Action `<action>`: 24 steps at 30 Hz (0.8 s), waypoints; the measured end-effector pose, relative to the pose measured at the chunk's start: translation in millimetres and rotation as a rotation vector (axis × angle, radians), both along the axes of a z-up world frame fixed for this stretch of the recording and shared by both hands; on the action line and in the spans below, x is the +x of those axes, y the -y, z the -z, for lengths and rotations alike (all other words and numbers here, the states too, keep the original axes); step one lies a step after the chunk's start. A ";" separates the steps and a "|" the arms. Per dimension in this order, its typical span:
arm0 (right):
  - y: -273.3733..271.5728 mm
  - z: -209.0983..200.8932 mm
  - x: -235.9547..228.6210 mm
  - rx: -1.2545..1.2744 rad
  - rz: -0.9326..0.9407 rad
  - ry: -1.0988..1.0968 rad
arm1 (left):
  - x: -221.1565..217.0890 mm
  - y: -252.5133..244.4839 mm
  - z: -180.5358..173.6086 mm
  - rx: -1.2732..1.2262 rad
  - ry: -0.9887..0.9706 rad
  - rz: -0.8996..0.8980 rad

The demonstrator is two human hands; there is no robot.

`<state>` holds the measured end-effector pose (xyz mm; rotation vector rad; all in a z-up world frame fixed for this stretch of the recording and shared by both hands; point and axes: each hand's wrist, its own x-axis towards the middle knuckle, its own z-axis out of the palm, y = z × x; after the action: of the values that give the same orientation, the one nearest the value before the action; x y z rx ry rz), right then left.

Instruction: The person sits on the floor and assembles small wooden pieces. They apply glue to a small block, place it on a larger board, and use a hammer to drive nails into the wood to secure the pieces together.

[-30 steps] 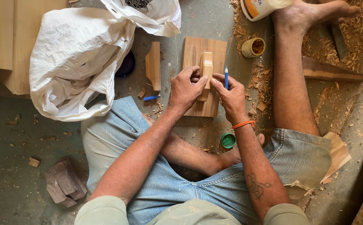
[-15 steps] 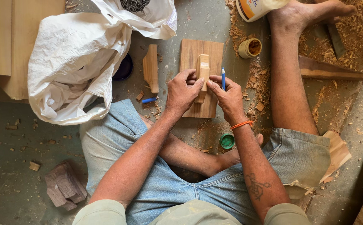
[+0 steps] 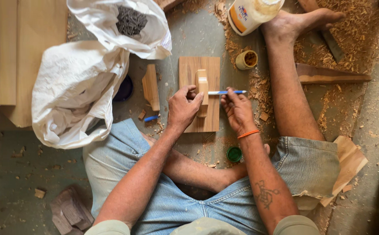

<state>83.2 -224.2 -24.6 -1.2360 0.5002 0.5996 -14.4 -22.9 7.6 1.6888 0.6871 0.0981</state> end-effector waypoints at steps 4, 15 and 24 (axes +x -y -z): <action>-4.3 4.3 -5.6 0.028 0.028 -0.018 | -0.4 -0.5 -2.7 0.008 0.017 -0.007; -10.2 -14.1 -11.6 -0.050 0.043 -0.047 | 2.0 -3.4 -3.7 -0.015 -0.074 0.029; -6.8 -13.6 -8.6 -0.048 0.027 -0.065 | 0.3 -0.3 4.4 0.105 -0.115 0.078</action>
<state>74.5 -217.3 -11.0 -1.2559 0.5876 0.6092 -14.1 -22.6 3.3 1.8308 0.7109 -0.0187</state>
